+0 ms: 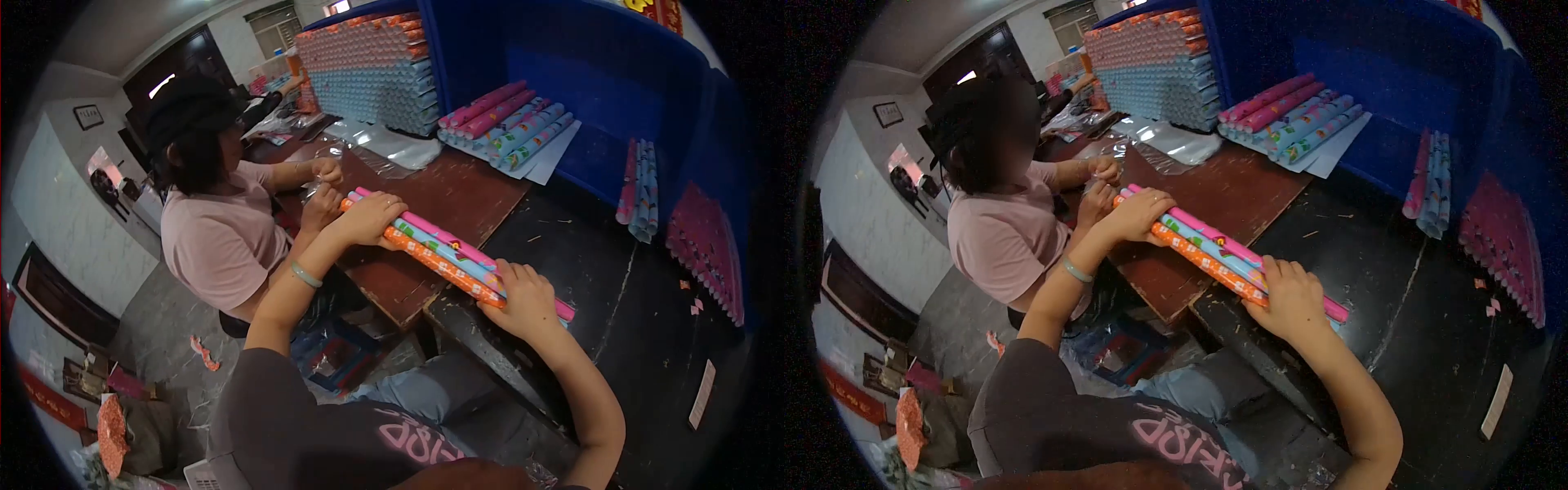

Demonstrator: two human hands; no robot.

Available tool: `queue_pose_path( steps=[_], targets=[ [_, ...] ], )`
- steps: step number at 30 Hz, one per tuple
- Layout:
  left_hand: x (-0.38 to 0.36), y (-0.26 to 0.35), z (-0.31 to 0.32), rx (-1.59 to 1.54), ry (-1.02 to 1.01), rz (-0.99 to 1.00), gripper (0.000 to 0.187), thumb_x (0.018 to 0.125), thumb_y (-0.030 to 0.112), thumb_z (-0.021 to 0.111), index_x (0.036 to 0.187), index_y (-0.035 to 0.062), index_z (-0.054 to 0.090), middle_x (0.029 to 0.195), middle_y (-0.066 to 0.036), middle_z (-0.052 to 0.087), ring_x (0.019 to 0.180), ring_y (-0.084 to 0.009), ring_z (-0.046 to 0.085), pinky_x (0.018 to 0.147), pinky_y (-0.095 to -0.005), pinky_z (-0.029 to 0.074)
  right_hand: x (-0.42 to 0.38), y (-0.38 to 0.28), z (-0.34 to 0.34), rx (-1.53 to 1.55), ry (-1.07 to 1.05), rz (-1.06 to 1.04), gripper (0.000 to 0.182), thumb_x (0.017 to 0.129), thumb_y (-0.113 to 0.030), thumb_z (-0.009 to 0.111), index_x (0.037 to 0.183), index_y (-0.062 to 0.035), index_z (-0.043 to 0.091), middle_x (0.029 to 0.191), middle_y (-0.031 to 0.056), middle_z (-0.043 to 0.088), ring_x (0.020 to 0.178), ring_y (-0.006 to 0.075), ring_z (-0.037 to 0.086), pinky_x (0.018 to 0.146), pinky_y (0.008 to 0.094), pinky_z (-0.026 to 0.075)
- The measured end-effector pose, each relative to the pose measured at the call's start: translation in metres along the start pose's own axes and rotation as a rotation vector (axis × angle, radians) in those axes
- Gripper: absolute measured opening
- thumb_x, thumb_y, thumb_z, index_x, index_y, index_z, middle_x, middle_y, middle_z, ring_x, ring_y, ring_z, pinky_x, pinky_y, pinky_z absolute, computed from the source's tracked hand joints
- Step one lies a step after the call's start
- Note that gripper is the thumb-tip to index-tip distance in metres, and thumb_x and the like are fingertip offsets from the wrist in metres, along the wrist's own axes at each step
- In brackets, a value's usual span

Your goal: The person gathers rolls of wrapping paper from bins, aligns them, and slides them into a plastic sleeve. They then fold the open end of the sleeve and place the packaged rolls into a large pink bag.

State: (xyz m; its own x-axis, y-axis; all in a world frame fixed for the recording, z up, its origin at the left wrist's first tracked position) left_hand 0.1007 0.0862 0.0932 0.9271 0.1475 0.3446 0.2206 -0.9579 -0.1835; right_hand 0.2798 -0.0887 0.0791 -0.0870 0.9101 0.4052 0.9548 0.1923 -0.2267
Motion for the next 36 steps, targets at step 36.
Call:
queue_pose_path(
  steps=[36],
  targets=[
    [-0.006,0.003,0.024,-0.061,-0.076,-0.097,0.064,0.064,0.033,0.079,0.112,0.0014,0.052,0.106,-0.016,0.059,0.100,-0.0348,0.056,0.087,-0.0424,0.044,-0.005,0.005,0.006,-0.066,-0.021,-0.044,0.067,0.070,-0.042,0.069,0.121,-0.0017,0.052,0.108,0.0167,0.060,0.098,0.0333,0.058,0.082,0.0423,0.047]
  ],
)
Point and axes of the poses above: each hand's wrist, its own x-axis towards the middle knuckle, its own z-axis out of the palm, y = z × x, the point moved 9 cm from there along x, towards the middle knuckle
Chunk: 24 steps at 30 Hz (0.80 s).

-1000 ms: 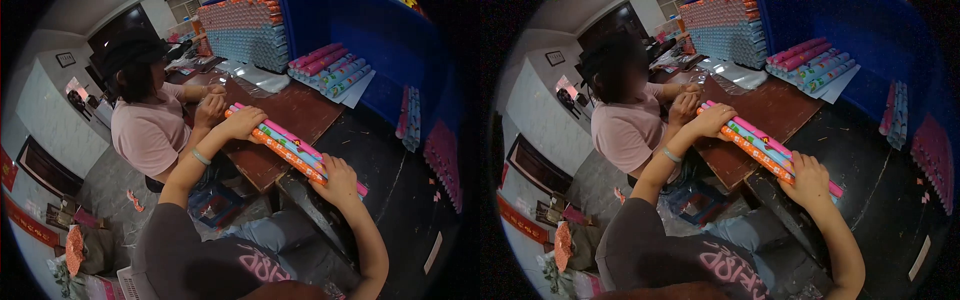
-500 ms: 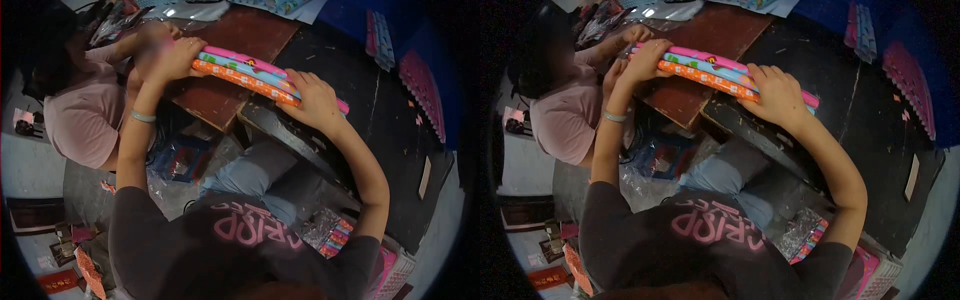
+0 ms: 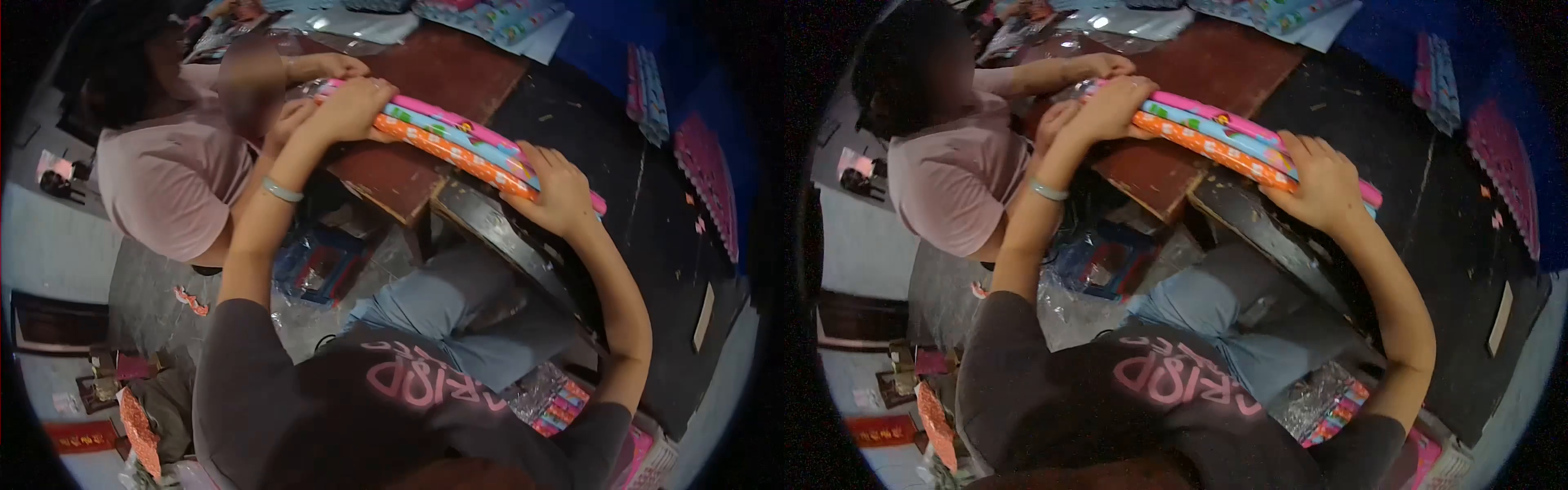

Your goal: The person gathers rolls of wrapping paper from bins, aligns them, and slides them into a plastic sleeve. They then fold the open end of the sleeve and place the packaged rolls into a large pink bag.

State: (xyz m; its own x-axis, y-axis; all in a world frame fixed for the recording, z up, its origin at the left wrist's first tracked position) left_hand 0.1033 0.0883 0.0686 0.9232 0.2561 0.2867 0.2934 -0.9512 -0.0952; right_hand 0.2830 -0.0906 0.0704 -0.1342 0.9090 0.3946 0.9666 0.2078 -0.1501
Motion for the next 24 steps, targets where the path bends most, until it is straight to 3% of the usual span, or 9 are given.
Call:
queue_pose_path(
  steps=[2,3,5,11,14,21,24],
  targets=[
    [-0.001,0.005,-0.006,-0.014,-0.002,-0.005,0.063,0.064,0.035,0.079,0.110,0.0009,0.052,0.104,-0.018,0.059,0.098,-0.0356,0.057,0.085,-0.0419,0.044,0.000,0.000,-0.001,0.004,-0.004,0.001,0.068,0.069,-0.041,0.069,0.122,-0.0007,0.052,0.107,0.0187,0.060,0.098,0.0350,0.058,0.082,0.0425,0.047],
    [-0.002,0.012,-0.014,0.055,0.081,0.070,0.061,0.068,0.049,0.074,0.099,0.0005,0.054,0.093,-0.016,0.059,0.088,-0.0324,0.060,0.078,-0.0401,0.047,0.001,-0.001,-0.001,0.012,-0.013,0.002,0.069,0.069,-0.041,0.070,0.122,-0.0004,0.052,0.108,0.0195,0.060,0.097,0.0355,0.058,0.082,0.0424,0.047],
    [-0.006,0.015,-0.019,0.064,0.182,0.114,0.061,0.068,0.050,0.073,0.099,0.0010,0.054,0.092,-0.015,0.059,0.087,-0.0318,0.060,0.078,-0.0395,0.047,0.000,-0.002,-0.003,0.012,-0.017,0.015,0.070,0.069,-0.040,0.070,0.124,-0.0002,0.051,0.108,0.0200,0.060,0.098,0.0357,0.058,0.083,0.0423,0.046],
    [-0.001,0.018,-0.029,0.140,0.174,0.099,0.061,0.066,0.048,0.074,0.098,0.0016,0.052,0.092,-0.014,0.058,0.088,-0.0309,0.059,0.080,-0.0389,0.045,0.001,-0.007,-0.011,0.030,0.020,0.032,0.069,0.066,-0.034,0.073,0.121,0.0017,0.052,0.106,0.0191,0.060,0.097,0.0348,0.058,0.083,0.0414,0.047],
    [0.002,0.014,-0.022,0.111,0.078,0.025,0.059,0.064,0.036,0.077,0.106,0.0020,0.051,0.101,-0.013,0.058,0.098,-0.0310,0.057,0.087,-0.0395,0.042,0.000,-0.007,-0.011,0.009,0.061,0.010,0.068,0.066,-0.034,0.073,0.120,0.0014,0.051,0.103,0.0187,0.060,0.094,0.0346,0.058,0.081,0.0418,0.047],
    [0.005,0.017,-0.036,0.144,0.106,0.053,0.061,0.062,0.038,0.076,0.105,0.0020,0.052,0.102,-0.013,0.057,0.098,-0.0308,0.055,0.089,-0.0393,0.041,0.003,-0.011,-0.015,0.003,0.057,0.029,0.068,0.066,-0.036,0.073,0.119,0.0014,0.052,0.104,0.0167,0.060,0.096,0.0317,0.058,0.080,0.0411,0.047],
    [-0.004,0.017,-0.040,0.168,0.167,0.095,0.061,0.065,0.046,0.073,0.103,0.0021,0.053,0.098,-0.012,0.057,0.095,-0.0295,0.056,0.086,-0.0379,0.041,0.004,-0.016,-0.018,0.011,0.048,0.006,0.068,0.066,-0.037,0.072,0.118,0.0016,0.052,0.104,0.0168,0.060,0.096,0.0320,0.058,0.080,0.0411,0.047]
  ],
)
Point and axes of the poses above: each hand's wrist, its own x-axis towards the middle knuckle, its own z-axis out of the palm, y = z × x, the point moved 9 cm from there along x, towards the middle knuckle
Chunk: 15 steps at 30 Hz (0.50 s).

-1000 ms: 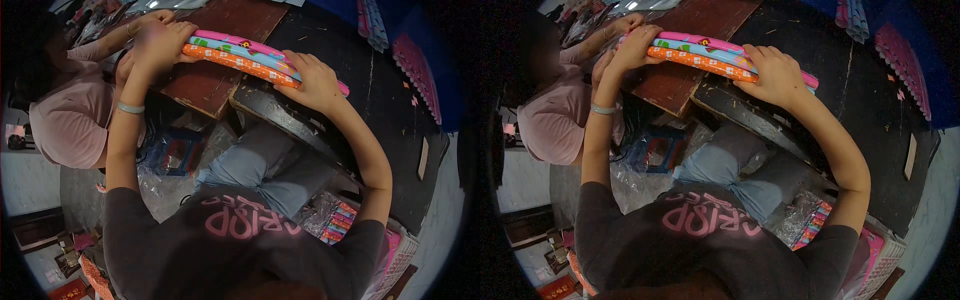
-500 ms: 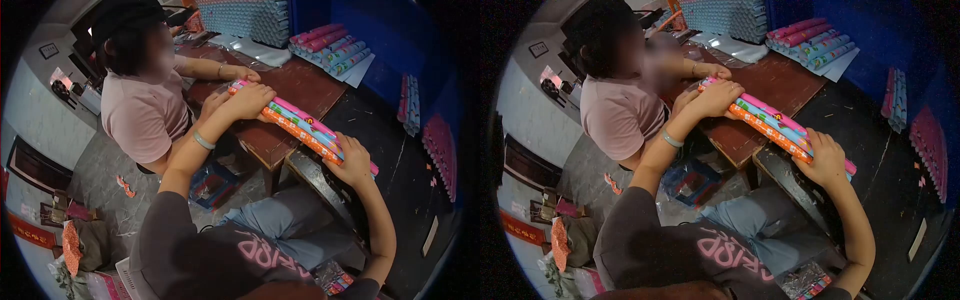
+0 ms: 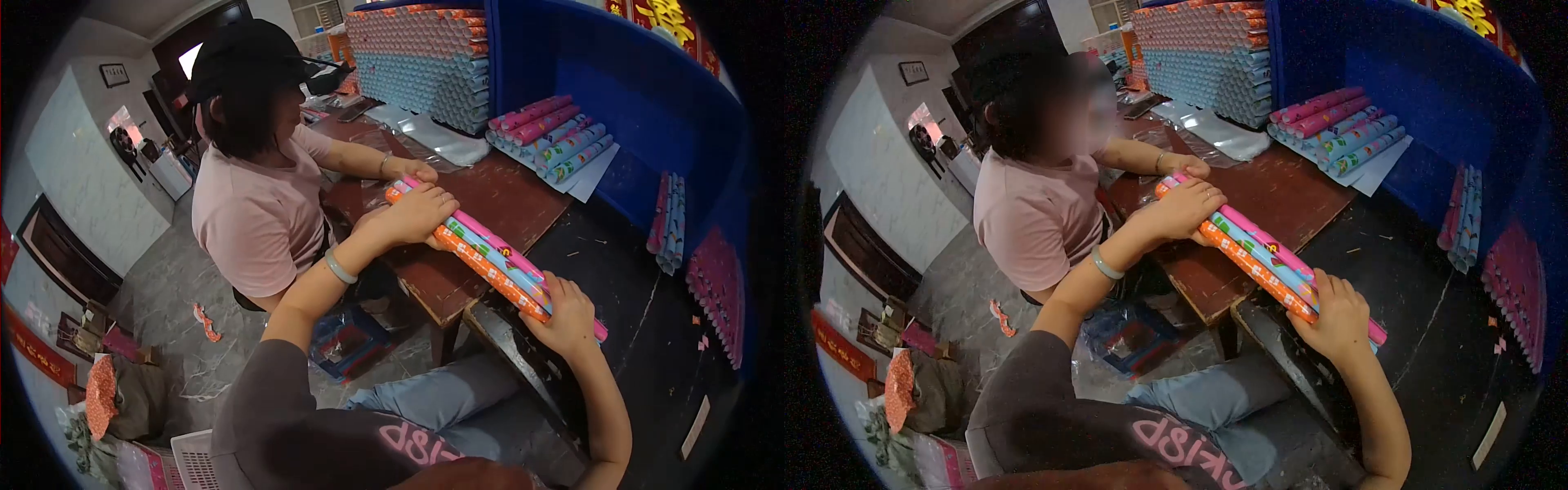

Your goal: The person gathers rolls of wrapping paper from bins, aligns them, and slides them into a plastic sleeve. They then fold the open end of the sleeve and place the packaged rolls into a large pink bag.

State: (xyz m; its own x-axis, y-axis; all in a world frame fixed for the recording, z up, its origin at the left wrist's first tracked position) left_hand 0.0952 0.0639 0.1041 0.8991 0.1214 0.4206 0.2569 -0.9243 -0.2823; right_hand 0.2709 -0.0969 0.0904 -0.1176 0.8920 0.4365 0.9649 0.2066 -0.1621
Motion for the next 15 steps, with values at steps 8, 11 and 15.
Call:
queue_pose_path(
  steps=[8,11,15],
  targets=[
    [-0.001,0.006,-0.012,0.052,0.067,0.081,0.064,0.063,0.053,0.071,0.099,0.0026,0.054,0.092,-0.010,0.057,0.091,-0.0258,0.056,0.082,-0.0353,0.042,-0.004,0.000,-0.003,0.036,-0.004,0.006,0.068,0.066,-0.037,0.073,0.117,0.0019,0.053,0.106,0.0173,0.061,0.098,0.0347,0.058,0.083,0.0414,0.047],
    [-0.001,0.005,-0.007,0.071,0.033,0.094,0.061,0.062,0.051,0.072,0.096,0.0034,0.053,0.089,-0.009,0.057,0.089,-0.0250,0.057,0.081,-0.0348,0.042,-0.006,0.000,0.002,0.049,-0.017,0.026,0.067,0.067,-0.037,0.073,0.118,0.0019,0.053,0.107,0.0172,0.061,0.099,0.0345,0.057,0.084,0.0413,0.046],
    [-0.004,0.003,0.001,0.082,0.030,0.083,0.061,0.061,0.049,0.073,0.095,0.0037,0.052,0.089,-0.008,0.056,0.089,-0.0246,0.057,0.079,-0.0346,0.042,-0.002,-0.012,-0.001,-0.008,-0.004,0.011,0.066,0.067,-0.037,0.073,0.118,0.0012,0.053,0.105,0.0172,0.061,0.098,0.0341,0.058,0.083,0.0409,0.046]
  ],
)
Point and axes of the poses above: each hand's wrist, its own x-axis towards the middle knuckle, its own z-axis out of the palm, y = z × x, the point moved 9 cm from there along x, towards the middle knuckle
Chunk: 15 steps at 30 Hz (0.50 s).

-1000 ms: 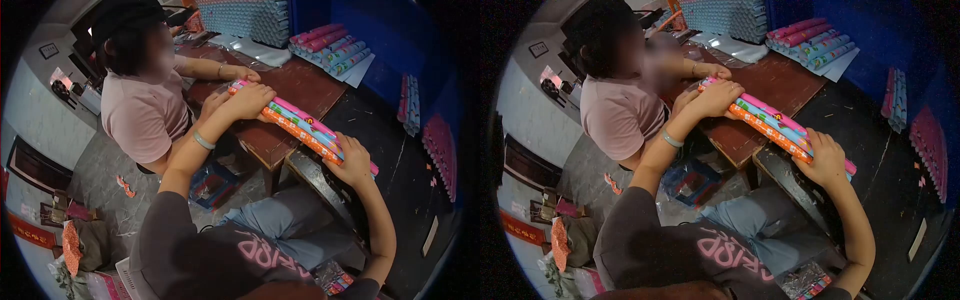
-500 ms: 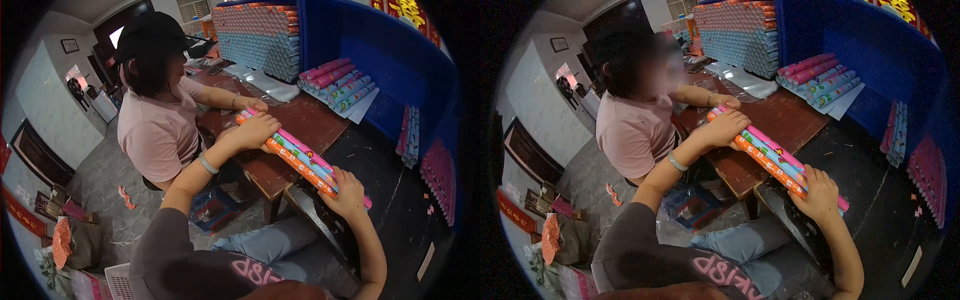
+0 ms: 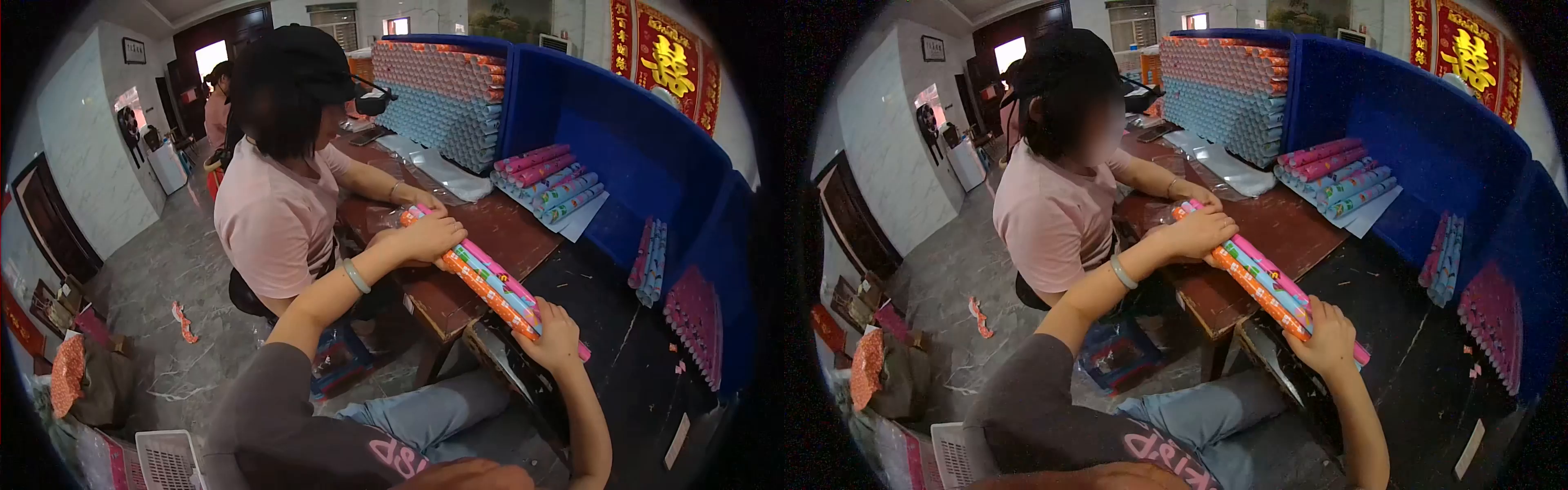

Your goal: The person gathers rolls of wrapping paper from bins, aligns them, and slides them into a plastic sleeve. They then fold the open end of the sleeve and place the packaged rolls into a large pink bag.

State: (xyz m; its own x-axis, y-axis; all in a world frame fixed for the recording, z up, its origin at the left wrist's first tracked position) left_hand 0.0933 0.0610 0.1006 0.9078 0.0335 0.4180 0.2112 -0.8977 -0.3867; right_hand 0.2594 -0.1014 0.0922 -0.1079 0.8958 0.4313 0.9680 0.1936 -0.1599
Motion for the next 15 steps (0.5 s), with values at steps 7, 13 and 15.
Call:
queue_pose_path(
  steps=[7,13,15],
  targets=[
    [-0.002,-0.014,0.008,-0.058,-0.115,-0.064,0.066,0.062,0.049,0.072,0.105,0.0019,0.054,0.099,-0.011,0.058,0.096,-0.0266,0.057,0.087,-0.0366,0.041,0.011,-0.001,-0.001,-0.068,0.031,-0.062,0.067,0.068,-0.042,0.071,0.116,0.0012,0.054,0.097,0.0156,0.062,0.090,0.0321,0.060,0.075,0.0414,0.049],
    [-0.003,-0.016,0.003,-0.043,-0.098,-0.069,0.070,0.062,0.051,0.072,0.107,0.0010,0.054,0.098,-0.010,0.057,0.099,-0.0274,0.053,0.090,-0.0370,0.039,0.018,0.004,0.003,-0.068,-0.026,-0.054,0.068,0.069,-0.043,0.071,0.118,0.0011,0.053,0.099,0.0171,0.062,0.093,0.0332,0.060,0.078,0.0416,0.049],
    [0.002,-0.014,-0.005,-0.027,-0.042,-0.045,0.066,0.063,0.052,0.071,0.102,0.0022,0.053,0.095,-0.010,0.058,0.095,-0.0260,0.056,0.089,-0.0369,0.039,0.017,0.012,0.004,-0.052,-0.040,-0.035,0.069,0.069,-0.044,0.071,0.119,-0.0007,0.052,0.102,0.0181,0.061,0.095,0.0353,0.059,0.079,0.0429,0.048]
  ],
)
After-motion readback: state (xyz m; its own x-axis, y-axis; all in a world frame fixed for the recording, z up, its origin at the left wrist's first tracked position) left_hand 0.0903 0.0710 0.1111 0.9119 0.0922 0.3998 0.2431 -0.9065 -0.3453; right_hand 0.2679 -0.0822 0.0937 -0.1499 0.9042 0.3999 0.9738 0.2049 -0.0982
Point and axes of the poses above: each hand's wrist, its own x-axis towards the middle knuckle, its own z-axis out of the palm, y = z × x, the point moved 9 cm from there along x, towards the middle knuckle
